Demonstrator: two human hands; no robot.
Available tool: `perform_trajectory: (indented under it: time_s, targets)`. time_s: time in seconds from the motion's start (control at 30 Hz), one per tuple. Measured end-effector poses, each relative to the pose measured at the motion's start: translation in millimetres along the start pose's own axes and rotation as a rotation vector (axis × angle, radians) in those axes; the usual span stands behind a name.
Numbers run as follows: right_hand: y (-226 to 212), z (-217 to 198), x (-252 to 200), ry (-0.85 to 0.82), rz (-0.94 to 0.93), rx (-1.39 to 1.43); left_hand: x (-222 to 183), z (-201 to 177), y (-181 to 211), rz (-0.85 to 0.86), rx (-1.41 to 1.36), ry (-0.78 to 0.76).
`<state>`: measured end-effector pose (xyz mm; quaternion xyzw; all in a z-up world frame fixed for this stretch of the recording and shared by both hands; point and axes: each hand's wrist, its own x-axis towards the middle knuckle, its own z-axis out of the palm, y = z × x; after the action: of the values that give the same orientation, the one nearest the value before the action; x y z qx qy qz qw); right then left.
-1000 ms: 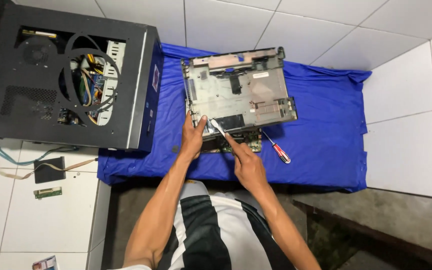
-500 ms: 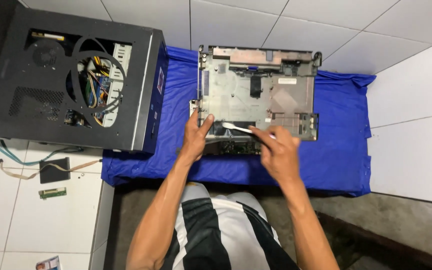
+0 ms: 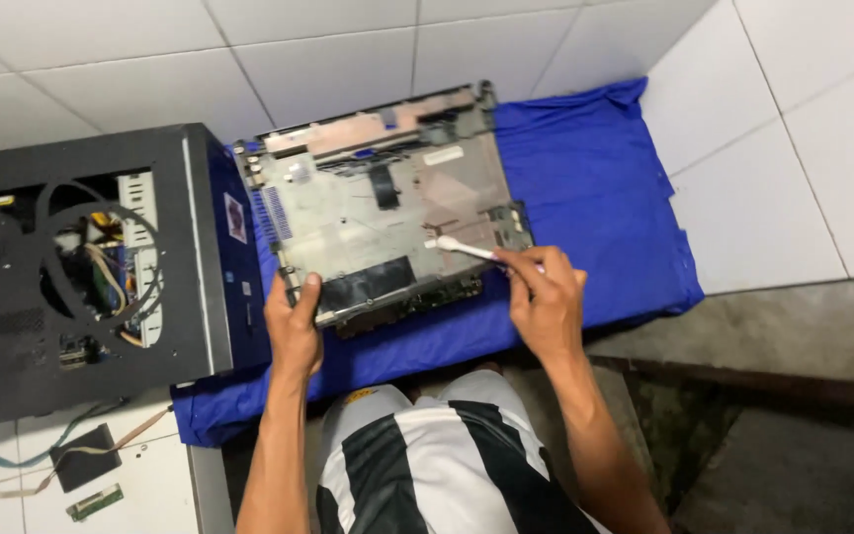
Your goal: Cleaning the internal and external surfaces of a disassembled laptop casing using a toothbrush to remove dust.
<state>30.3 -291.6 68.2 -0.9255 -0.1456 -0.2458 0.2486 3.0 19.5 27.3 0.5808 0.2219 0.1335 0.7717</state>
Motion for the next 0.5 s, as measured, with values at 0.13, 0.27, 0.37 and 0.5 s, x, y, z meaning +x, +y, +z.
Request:
perform_trajectory:
  time_s: [0.13,0.27,0.37,0.5]
  targets:
    - [-5,0,-13,-0.019,-0.001,0.058,1,14,-2,0.005,-0.060,0.007]
    - [25,-12,-16,-0.004,0.031,0.056,0,21,8,0.012,-0.058,-0.013]
    - [31,-20,-18,0.023,0.032,0.016,0,24,12,0.017,-0.067,-0.011]
    - [42,-20,-15,-0.008,0.020,-0.004,-2,34,5,0.001,-0.109,-0.006]
